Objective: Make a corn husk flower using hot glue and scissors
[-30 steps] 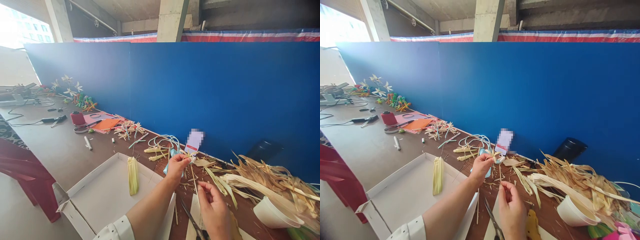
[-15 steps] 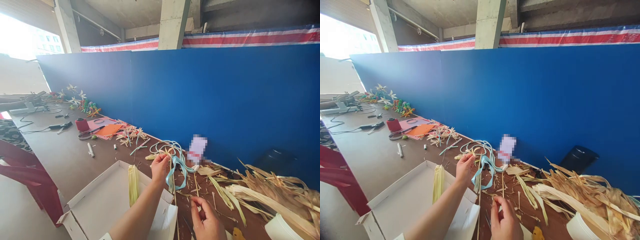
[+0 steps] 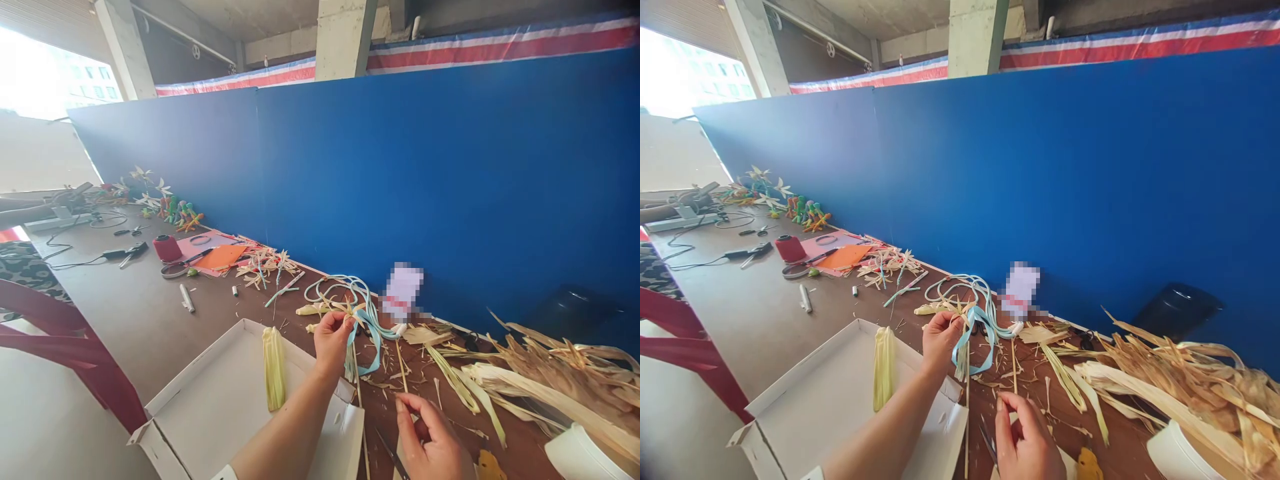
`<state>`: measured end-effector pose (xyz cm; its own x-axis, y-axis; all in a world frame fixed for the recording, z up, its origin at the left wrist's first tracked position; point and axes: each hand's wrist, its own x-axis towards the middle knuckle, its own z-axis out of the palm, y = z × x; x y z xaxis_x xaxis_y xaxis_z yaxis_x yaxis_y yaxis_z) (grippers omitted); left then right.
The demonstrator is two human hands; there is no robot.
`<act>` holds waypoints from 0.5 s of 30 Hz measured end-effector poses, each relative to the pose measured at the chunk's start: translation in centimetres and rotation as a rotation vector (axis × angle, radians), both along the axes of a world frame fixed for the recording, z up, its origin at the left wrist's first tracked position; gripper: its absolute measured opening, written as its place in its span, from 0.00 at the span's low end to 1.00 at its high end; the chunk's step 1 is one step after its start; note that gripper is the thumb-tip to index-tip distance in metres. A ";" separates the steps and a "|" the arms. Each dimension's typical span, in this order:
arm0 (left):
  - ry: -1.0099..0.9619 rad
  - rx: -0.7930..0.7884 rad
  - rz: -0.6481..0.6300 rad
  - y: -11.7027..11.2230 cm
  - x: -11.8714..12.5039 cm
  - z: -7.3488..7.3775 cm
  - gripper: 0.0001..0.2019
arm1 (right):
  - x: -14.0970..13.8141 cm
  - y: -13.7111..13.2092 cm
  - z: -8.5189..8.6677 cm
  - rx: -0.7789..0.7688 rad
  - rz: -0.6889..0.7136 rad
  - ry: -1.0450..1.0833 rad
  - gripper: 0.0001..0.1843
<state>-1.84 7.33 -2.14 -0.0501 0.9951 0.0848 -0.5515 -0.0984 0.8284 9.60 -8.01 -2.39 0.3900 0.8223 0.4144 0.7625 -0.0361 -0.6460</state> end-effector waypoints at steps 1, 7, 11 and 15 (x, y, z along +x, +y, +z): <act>0.014 0.015 0.012 -0.1 -0.1 0.0 0.13 | -0.1 0.0 0.0 0.001 -0.014 0.008 0.15; 0.010 0.048 0.059 -0.6 -0.5 1.2 0.11 | -0.1 -0.6 0.2 -0.013 -0.094 0.095 0.17; -0.082 0.030 0.143 -1.7 -1.6 3.9 0.11 | -0.1 -0.8 1.2 -0.043 -0.224 0.173 0.19; -0.056 0.023 0.167 -2.6 -3.9 6.2 0.12 | -0.7 -0.7 2.0 -0.013 -0.323 0.252 0.19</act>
<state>-5.70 4.77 4.03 -0.2196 0.9704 0.1004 -0.5710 -0.2113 0.7933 8.94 -8.69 -0.42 0.7169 0.6456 0.2632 0.5288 -0.2574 -0.8088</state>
